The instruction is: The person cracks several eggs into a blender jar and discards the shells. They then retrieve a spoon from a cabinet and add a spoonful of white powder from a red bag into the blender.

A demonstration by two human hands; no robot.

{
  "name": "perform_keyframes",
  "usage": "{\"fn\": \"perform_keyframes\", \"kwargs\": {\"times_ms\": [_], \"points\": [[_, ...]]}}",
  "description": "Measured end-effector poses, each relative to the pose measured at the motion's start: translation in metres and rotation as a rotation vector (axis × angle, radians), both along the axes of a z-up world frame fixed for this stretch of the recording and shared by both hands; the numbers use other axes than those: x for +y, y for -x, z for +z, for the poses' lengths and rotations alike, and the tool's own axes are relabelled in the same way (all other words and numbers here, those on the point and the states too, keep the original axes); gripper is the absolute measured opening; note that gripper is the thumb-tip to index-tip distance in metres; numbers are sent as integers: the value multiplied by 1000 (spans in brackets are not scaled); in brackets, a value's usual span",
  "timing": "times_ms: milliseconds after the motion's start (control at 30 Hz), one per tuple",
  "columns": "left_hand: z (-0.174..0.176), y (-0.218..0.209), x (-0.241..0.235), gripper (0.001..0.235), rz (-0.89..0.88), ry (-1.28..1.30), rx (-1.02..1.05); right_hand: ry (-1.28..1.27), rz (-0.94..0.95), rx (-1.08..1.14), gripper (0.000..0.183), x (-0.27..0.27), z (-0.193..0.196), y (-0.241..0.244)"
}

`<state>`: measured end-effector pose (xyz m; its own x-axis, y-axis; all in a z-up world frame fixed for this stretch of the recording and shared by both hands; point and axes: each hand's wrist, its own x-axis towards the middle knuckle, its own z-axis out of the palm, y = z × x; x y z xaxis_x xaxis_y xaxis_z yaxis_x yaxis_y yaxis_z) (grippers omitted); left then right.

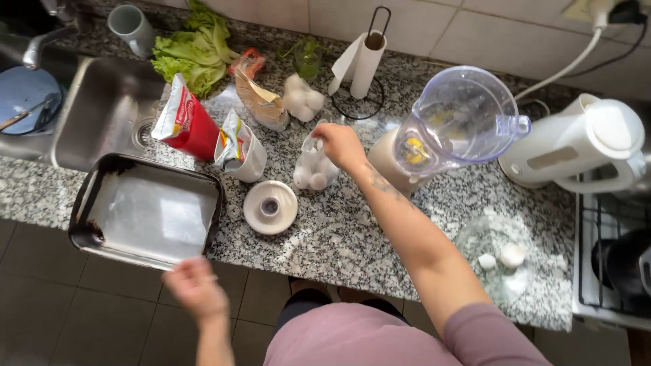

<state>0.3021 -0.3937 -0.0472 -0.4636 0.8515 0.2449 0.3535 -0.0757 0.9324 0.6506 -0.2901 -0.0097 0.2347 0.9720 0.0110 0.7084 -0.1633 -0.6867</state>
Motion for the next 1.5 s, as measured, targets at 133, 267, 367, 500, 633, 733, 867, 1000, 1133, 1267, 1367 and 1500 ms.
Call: {"fn": "perform_keyframes", "kwargs": {"times_ms": [133, 267, 367, 500, 633, 733, 867, 1000, 1133, 1267, 1367, 1500], "points": [[51, -113, -15, 23, -689, 591, 186, 353, 225, -298, 20, 31, -15, 9], [13, -163, -2, 49, -1036, 377, 220, 186, 264, -407, 26, 54, -116, 5], [8, -178, 23, 56, -1008, 446, 315, 168, 145, -385, 24, 32, -96, 28], [17, -188, 47, 54, -1020, 535, 336, -35, 163, -599, 30, 32, -95, 14], [7, -186, 53, 68, -1001, 540, 271, -21, 56, -584, 15, 33, -112, 2], [-2, -187, 59, 71, -999, 566, 322, 51, 54, -498, 8, 34, -97, 6], [-9, -188, 66, 70, -995, 588, 371, 134, 53, -463, 36, 32, -97, 17], [-7, -189, 68, 69, -989, 584, 402, 215, 136, -443, 34, 39, -87, 17], [-16, -191, 69, 69, -981, 571, 522, 220, 91, -326, 45, 34, -69, 16], [-16, -192, 71, 67, -978, 549, 536, 19, 33, -214, 53, 20, -48, 5], [-27, -190, 74, 67, -984, 527, 550, -207, 31, 65, 51, 3, -34, -8], [8, -182, 62, 70, -1001, 502, 457, -316, -19, 198, 49, -49, -3, -5]]}}
